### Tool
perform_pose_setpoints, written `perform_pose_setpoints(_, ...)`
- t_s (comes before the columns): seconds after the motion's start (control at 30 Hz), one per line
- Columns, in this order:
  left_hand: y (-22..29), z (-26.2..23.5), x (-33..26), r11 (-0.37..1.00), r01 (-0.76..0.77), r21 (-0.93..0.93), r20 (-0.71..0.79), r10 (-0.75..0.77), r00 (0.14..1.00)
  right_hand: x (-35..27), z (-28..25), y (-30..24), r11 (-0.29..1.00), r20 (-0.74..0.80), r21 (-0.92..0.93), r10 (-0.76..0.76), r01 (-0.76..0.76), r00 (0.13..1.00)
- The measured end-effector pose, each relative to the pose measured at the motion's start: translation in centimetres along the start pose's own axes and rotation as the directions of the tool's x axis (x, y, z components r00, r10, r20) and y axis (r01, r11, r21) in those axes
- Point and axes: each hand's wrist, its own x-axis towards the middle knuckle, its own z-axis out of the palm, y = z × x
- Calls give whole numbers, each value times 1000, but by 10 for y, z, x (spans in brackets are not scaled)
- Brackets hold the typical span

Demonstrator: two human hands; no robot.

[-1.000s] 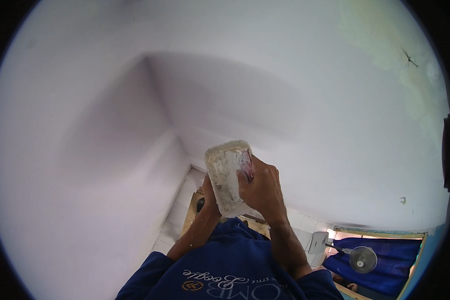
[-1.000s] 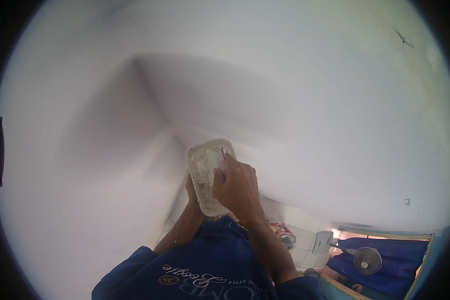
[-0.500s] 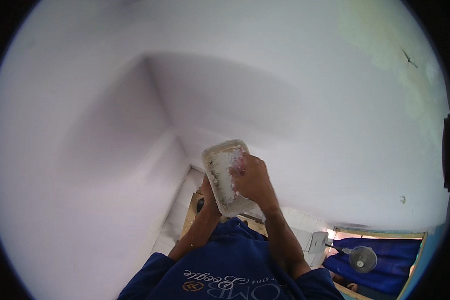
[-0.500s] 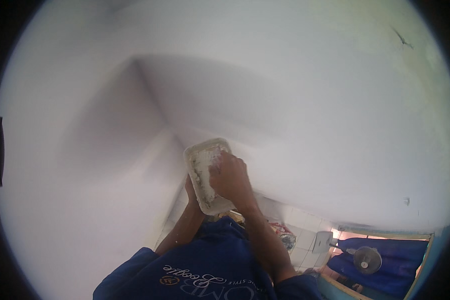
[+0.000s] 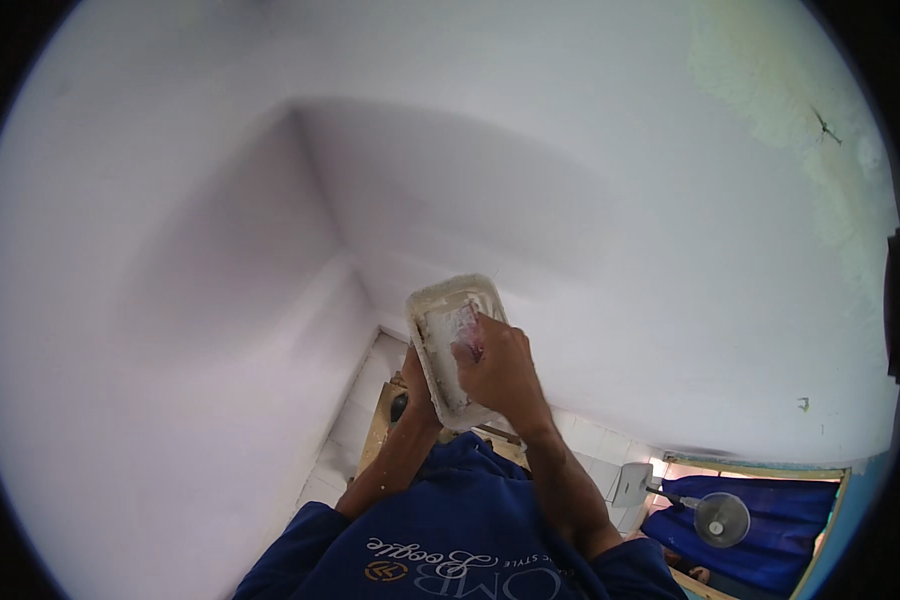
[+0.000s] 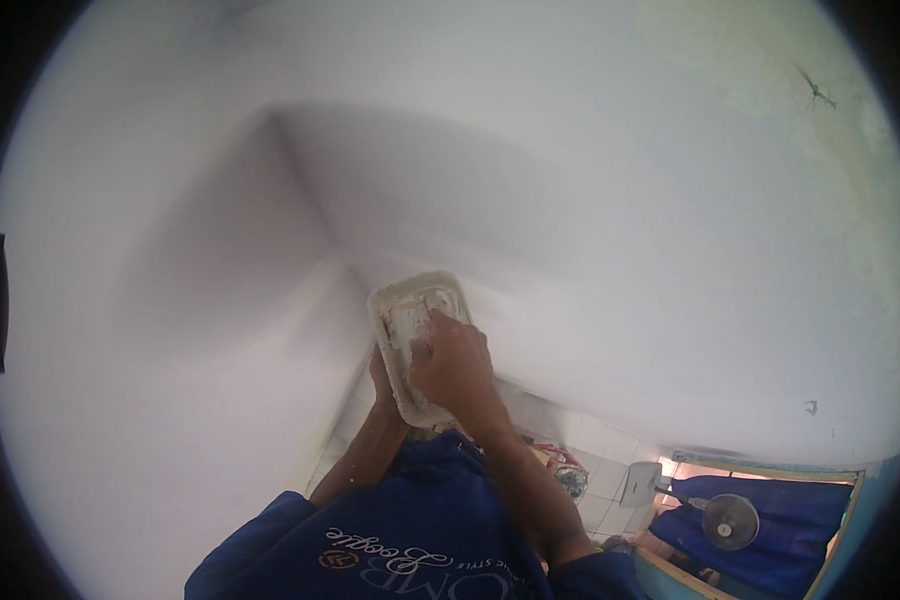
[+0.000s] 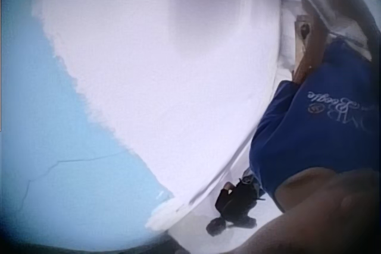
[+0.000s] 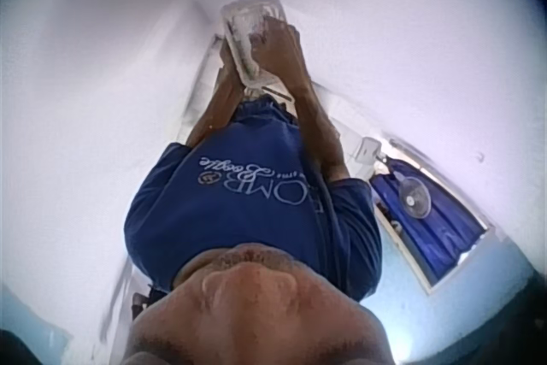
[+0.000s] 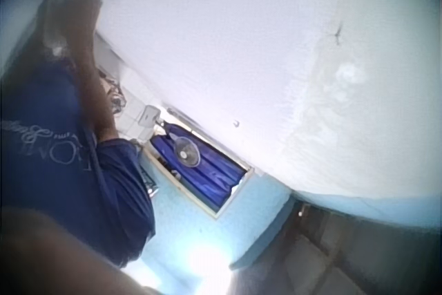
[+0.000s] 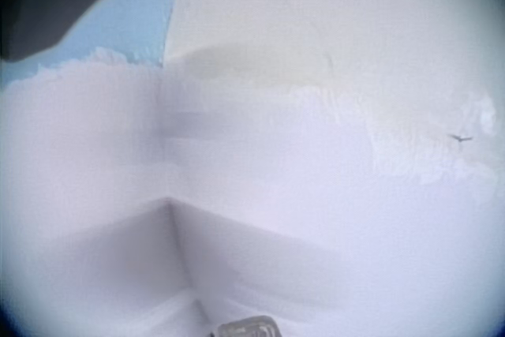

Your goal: The person applies white plaster to a ceiling using a trowel and container. They spread the material across the surface, then add water from a bottle to the container and mix the plaster before continuing to apply it.

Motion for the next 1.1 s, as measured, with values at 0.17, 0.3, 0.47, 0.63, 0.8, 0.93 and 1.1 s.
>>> perform_pose_setpoints(0.17, 10, -1, 2, 997, 69, -42, -32, -71, 997, -1, -13, -2, 969, -7, 222, 110, -106, 994)
perform_pose_setpoints(0.3, 1, -1, 11, 997, 39, -60, 22, -38, 999, 2, -20, -5, 993, -63, 122, 10, -3, 998)
perform_pose_setpoints(0.47, -16, -15, 17, 998, 16, 68, -98, -9, 995, 5, -5, -3, 1000, -16, -11, 27, -27, 1000)
perform_pose_setpoints(0.63, -12, -18, 14, 999, 27, 36, -135, -21, 991, 9, -10, 2, 995, 61, 10, 95, -95, 994)
perform_pose_setpoints(0.8, 2, -18, 18, 996, 67, -66, 14, -66, 998, 3, -19, -11, 985, 31, 99, 137, -139, 990)
perform_pose_setpoints(0.93, 5, -8, 14, 995, 75, -69, 38, -73, 997, 3, -11, -1, 991, -5, 110, 82, -80, 997)
perform_pose_setpoints(1.1, -14, -22, 23, 999, 33, 3, -141, -32, 990, 6, -2, 8, 997, 17, 7, 81, -81, 997)
